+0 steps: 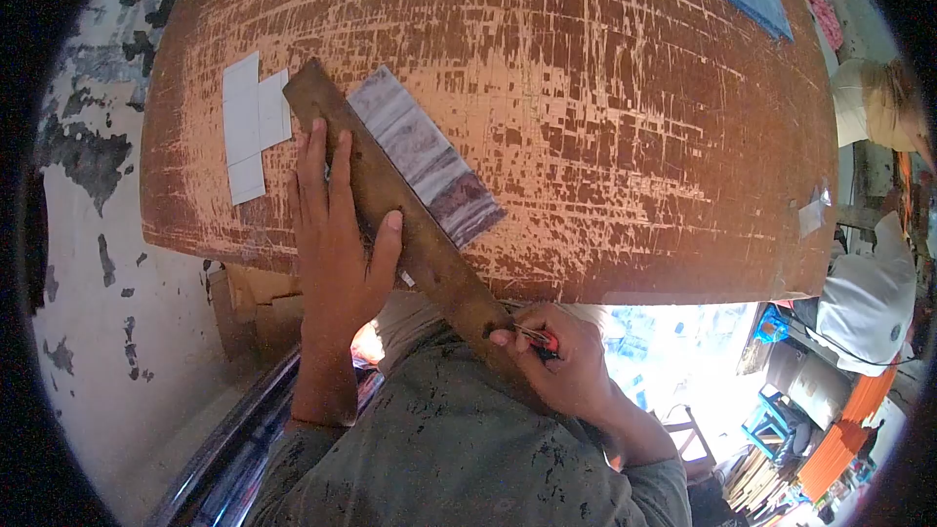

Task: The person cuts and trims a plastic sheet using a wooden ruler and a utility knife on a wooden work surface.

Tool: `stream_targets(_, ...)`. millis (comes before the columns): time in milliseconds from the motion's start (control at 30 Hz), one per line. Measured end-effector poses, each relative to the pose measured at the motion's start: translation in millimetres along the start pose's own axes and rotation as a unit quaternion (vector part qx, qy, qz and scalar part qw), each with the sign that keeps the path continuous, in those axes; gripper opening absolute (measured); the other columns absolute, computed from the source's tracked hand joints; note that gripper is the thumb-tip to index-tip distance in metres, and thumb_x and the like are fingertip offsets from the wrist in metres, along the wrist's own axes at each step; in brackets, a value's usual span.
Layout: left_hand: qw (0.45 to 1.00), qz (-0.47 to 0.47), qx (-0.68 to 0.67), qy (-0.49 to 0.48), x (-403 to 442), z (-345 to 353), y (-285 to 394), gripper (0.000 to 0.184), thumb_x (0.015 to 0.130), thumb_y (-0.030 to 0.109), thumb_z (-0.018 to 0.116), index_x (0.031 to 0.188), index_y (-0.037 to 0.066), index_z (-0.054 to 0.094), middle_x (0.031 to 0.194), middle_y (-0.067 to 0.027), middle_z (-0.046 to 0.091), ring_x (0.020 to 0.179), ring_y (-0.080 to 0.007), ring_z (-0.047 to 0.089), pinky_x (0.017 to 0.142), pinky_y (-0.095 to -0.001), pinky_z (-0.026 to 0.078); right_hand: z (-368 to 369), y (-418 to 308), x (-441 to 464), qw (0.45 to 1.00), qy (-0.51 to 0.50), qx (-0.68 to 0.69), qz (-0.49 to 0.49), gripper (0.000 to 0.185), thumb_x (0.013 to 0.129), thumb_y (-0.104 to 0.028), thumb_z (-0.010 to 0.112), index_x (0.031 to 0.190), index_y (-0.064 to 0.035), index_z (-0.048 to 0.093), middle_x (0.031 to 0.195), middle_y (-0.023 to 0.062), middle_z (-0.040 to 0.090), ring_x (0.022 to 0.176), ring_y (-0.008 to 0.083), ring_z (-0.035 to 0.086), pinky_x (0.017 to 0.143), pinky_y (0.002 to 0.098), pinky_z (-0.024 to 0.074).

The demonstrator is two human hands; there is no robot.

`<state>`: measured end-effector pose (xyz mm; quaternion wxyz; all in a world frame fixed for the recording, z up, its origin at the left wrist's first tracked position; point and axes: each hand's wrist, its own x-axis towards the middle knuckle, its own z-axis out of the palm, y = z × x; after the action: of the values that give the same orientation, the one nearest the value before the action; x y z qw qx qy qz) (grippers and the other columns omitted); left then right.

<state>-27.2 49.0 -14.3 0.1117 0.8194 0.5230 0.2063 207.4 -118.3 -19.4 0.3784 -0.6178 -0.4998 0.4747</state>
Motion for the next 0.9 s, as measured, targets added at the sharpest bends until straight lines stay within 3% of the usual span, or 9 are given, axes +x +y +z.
stream_targets(333,1.0,-0.005,0.009,-0.001,0,3,-1,0.081,0.101,0.032,0.062,0.171,0.002,0.034,0.178,-0.0258,0.026,0.165,-0.0492,0.024,0.134,-0.0627,0.019,0,1,0,1.0,-0.011,0.018,0.006,0.013,0.094,0.003,0.078,0.099,-0.0014,0.067,0.097,0.0161,0.078,0.086,0.028,0.079,0.076,0.0376,0.0598)
stream_targets(400,1.0,-0.012,0.003,-0.016,-1,3,-3,0.091,0.097,0.039,0.067,0.171,-0.001,0.031,0.178,-0.0278,0.025,0.167,-0.0496,0.021,0.132,-0.0665,0.018,0,3,-1,1.0,-0.011,0.005,0.004,0.013,0.093,0.003,0.078,0.099,-0.0014,0.067,0.096,0.0162,0.077,0.085,0.0285,0.079,0.076,0.038,0.0597)
stream_targets(733,0.999,-0.002,0.001,-0.034,1,-3,-3,0.1,0.093,0.041,0.071,0.171,-0.003,0.028,0.178,-0.031,0.021,0.166,-0.0517,0.019,0.133,-0.0653,0.017,-4,-8,2,0.998,-0.015,-0.045,0.028,0.011,0.097,-0.002,0.079,0.101,-0.0014,0.069,0.088,0.0144,0.075,0.077,0.0284,0.077,0.073,0.0369,0.0588)
stream_targets(900,0.997,-0.002,-0.003,-0.078,3,-12,-1,0.117,0.085,0.049,0.08,0.172,-0.004,0.023,0.179,-0.0324,0.017,0.167,-0.0526,0.016,0.134,-0.0654,0.015,-3,-6,3,0.999,-0.007,-0.04,0.027,0.016,0.096,-0.007,0.084,0.099,-0.0032,0.069,0.079,0.0113,0.074,0.07,0.0186,0.072,0.067,0.0348,0.0559)
